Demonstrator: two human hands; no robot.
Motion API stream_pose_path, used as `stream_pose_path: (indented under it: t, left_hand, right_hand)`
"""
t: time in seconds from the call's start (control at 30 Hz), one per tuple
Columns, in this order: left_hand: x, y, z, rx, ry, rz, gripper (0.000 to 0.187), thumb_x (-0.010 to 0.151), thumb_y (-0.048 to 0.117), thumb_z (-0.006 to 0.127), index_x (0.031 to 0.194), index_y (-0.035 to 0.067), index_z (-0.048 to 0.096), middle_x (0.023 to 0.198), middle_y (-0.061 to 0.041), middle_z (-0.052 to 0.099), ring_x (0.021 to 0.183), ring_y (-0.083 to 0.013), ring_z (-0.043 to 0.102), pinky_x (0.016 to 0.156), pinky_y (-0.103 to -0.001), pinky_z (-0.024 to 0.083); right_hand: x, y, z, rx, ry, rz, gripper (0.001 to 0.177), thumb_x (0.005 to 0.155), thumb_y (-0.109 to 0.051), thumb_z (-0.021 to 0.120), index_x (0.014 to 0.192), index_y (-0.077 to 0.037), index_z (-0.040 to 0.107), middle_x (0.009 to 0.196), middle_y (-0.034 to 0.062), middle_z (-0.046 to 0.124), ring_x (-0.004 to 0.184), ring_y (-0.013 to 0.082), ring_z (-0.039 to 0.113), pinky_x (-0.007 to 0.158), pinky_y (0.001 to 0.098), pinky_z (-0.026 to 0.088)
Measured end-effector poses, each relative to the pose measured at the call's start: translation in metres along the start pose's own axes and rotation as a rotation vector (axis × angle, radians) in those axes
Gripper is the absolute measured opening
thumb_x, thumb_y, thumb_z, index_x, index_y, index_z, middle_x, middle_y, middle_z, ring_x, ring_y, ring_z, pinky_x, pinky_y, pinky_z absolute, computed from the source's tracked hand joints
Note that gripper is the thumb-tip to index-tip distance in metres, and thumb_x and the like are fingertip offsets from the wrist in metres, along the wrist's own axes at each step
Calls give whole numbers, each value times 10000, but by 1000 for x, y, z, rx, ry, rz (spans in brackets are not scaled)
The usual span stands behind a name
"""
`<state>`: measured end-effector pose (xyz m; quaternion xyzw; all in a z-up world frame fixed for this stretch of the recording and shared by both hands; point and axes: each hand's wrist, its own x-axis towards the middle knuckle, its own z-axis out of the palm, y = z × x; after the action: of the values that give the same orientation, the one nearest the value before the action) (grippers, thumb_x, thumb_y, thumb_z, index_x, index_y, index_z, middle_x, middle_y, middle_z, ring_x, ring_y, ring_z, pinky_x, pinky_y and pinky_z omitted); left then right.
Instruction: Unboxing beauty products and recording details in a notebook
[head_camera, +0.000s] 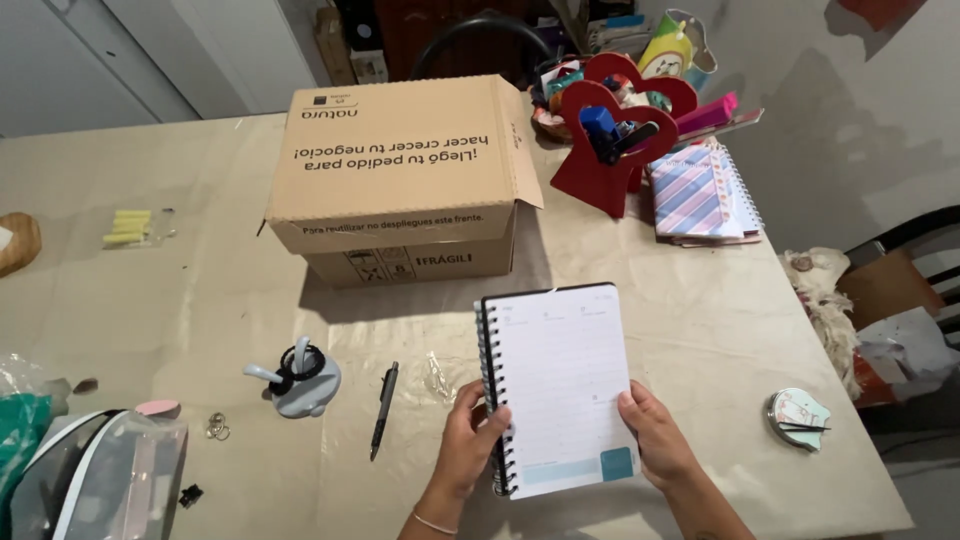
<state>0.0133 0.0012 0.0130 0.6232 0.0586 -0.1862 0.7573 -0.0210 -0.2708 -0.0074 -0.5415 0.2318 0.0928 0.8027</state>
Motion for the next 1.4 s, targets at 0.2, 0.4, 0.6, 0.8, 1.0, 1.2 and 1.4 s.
stream_pose_path:
  t: [0.2, 0.4, 0.6, 0.8, 1.0, 1.2, 1.4]
  left_hand:
    - [14, -40, -13, -38, 116, -98, 359, 875, 179, 738, 1200, 32, 696, 1085, -83, 763, 935, -163, 684, 864, -283, 554]
    - [29, -64, -3, -144, 112, -52, 318, 898, 147, 713, 1190, 27, 671, 1040, -84, 720, 932, -157, 636, 868, -284, 510]
    - [73, -68, 19, 71, 157, -95, 403, 876, 207, 718, 1244, 56, 656, 1151, -78, 751, 1019, -181, 700, 917, -310, 563]
    - [70, -42, 39, 720, 38, -69, 967, 787, 309, 857, 1538, 172, 262, 1538, -77, 369, 1382, -264, 373, 1126, -453, 355]
    - [62, -54, -14, 1231, 438, 162, 780, 768, 217, 855, 1432, 32, 490, 1582, -191, 387, 1408, -352, 397, 1139, -457, 410]
    - [49, -105, -130, 1781, 776, -77, 377, 972, 285, 592, 1292, 120, 479, 1356, -68, 445, 1151, -280, 489, 826, -416, 443]
    - [58, -93, -127, 1021, 407, -47, 262, 933, 257, 620, 1179, 175, 659, 1145, -60, 703, 1054, -269, 659, 857, -415, 543]
  right_hand:
    - [0, 24, 1, -564, 86, -72, 538, 964, -406, 471, 1411, -111, 523, 1397, 83, 463, 1281, 194, 441, 1043, 406, 432]
    - [-8, 8, 25, -615, 222, 2, 830, 873, -485, 536, 1575, -232, 172, 1654, -5, 235, 1470, 237, 392, 1163, 449, 398]
    - [14, 8, 24, -676, 373, -125, 741, 924, -406, 551, 1611, -270, 309, 1617, 25, 436, 1459, 245, 446, 1139, 410, 426]
    - [52, 37, -21, -768, 476, -175, 674, 932, -403, 566, 1578, -326, 393, 1549, 47, 534, 1375, 285, 547, 1089, 391, 457]
    - [36, 16, -34, -591, 489, -45, 697, 939, -347, 563, 1606, -285, 374, 1569, 40, 511, 1410, 229, 506, 1096, 375, 447]
    - [60, 44, -53, -816, 413, -110, 739, 881, -407, 638, 1568, -253, 415, 1540, 41, 544, 1392, 249, 527, 1093, 386, 448]
    - [58, 49, -24, -1159, 446, -159, 786, 813, -349, 799, 1495, -186, 443, 1557, 161, 216, 1403, 404, 306, 1109, 570, 344]
